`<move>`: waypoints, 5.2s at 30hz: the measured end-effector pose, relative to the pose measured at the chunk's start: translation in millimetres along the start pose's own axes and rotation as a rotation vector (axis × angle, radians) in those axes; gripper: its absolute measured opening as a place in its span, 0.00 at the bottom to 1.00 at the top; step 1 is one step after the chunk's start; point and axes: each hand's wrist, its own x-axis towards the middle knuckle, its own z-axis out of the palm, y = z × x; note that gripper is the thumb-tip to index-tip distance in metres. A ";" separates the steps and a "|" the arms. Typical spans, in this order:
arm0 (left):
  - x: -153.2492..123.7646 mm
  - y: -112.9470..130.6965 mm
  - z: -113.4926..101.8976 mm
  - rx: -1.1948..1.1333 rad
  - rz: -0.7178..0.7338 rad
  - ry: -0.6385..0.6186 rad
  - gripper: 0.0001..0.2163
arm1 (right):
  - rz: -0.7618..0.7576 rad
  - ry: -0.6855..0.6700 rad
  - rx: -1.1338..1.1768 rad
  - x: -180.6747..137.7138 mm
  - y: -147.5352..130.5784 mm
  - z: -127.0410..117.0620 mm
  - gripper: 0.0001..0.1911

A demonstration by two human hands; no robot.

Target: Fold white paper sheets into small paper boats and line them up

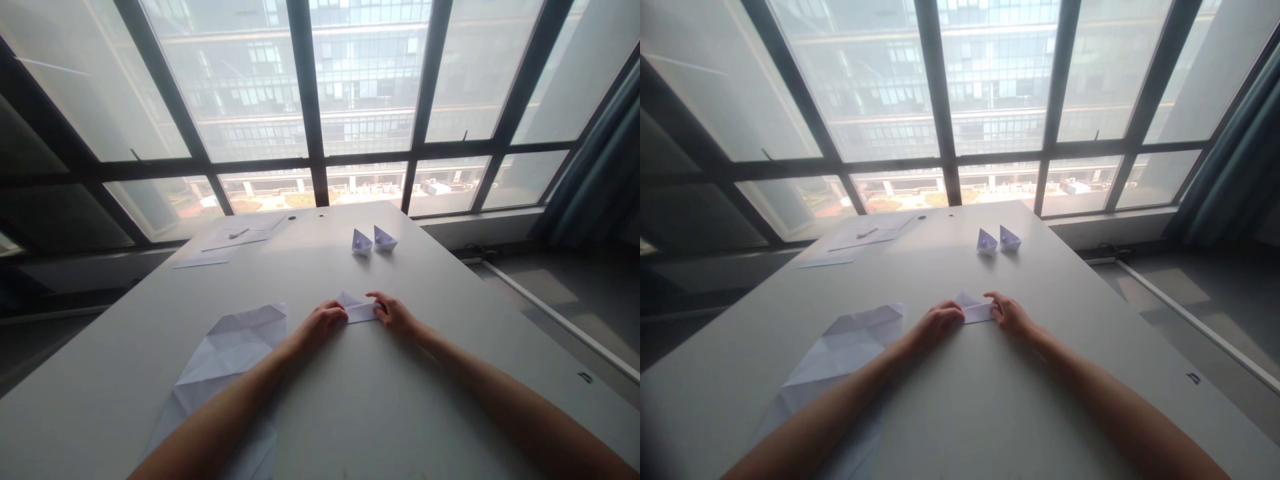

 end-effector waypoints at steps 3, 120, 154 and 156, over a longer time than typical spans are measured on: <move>-0.1 1.2 -0.9 0.003 -0.018 0.000 0.12 | -0.024 0.077 -0.097 -2.0 0.4 -0.4 0.20; -2.7 -10.9 6.3 -0.029 0.057 0.120 0.09 | -0.060 0.011 -0.580 -4.9 -16.3 -17.7 0.11; -4.5 4.0 -2.2 0.267 0.132 -0.174 0.23 | -0.070 -0.197 -0.525 -6.7 -5.2 -1.5 0.30; -4.5 3.5 -1.8 0.278 0.123 -0.183 0.23 | -0.040 -0.208 -0.546 -6.8 -4.6 -1.0 0.33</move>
